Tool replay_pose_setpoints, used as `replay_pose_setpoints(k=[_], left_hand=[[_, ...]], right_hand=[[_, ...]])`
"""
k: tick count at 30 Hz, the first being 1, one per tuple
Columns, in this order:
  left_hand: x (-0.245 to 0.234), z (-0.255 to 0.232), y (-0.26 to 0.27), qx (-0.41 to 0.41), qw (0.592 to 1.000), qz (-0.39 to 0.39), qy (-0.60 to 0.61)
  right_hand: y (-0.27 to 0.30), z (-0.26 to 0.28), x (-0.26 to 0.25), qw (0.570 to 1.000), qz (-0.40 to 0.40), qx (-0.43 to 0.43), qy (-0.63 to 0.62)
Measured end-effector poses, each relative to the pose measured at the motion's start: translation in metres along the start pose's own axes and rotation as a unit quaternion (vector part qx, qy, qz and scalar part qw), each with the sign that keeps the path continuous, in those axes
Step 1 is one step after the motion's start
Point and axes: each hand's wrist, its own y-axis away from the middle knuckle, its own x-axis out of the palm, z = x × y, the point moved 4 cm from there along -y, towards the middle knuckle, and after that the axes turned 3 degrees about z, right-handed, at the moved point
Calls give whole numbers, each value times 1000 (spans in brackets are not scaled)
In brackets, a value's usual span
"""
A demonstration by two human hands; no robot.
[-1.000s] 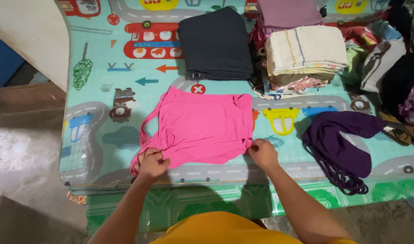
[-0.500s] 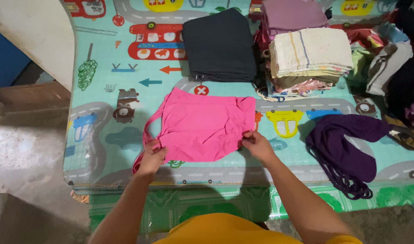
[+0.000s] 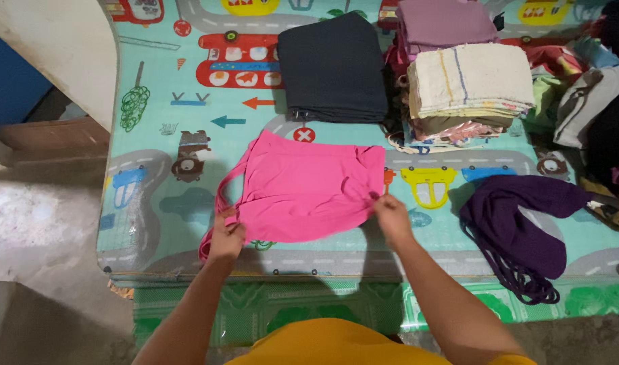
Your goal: The person folds a white cloth, a pair of purple shorts, a pink tank top, and a purple garment on a patterned mat.
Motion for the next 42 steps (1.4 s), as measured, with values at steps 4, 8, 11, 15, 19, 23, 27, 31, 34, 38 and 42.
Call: replay_pose_setpoints(k=[4, 8, 11, 15, 19, 23, 27, 31, 34, 38, 42], left_hand=[[-6, 4, -8, 155, 985, 49, -55], [0, -12, -1, 142, 987, 62, -29], [7, -30, 12, 111, 992, 59, 7], [18, -56, 23, 162, 975, 124, -93], [25, -75, 35, 197, 956, 134, -171], [23, -80, 47, 234, 924, 85, -291], [18, -48, 54, 122, 925, 144, -331], [16, -43, 86, 273, 863, 165, -391], [18, -50, 102, 309, 842, 147, -418], [19, -65, 115, 335, 821, 155, -436], [18, -63, 113, 255, 864, 152, -406]], right_hand=[[-10, 13, -30, 987, 38, -5, -158], [14, 69, -33, 971, 73, 144, -178], [34, 92, -31, 961, 192, 197, -29], [35, 93, -30, 950, 247, 188, -41], [34, 95, -40, 950, 260, 172, -29], [34, 87, -53, 980, 179, 48, -71], [50, 56, -67, 980, 196, 25, -14], [89, 28, -63, 953, 268, 127, 64], [107, 35, -56, 936, 292, 149, 130], [124, 70, -46, 883, 283, 149, 344], [129, 95, -30, 880, 226, 166, 382]])
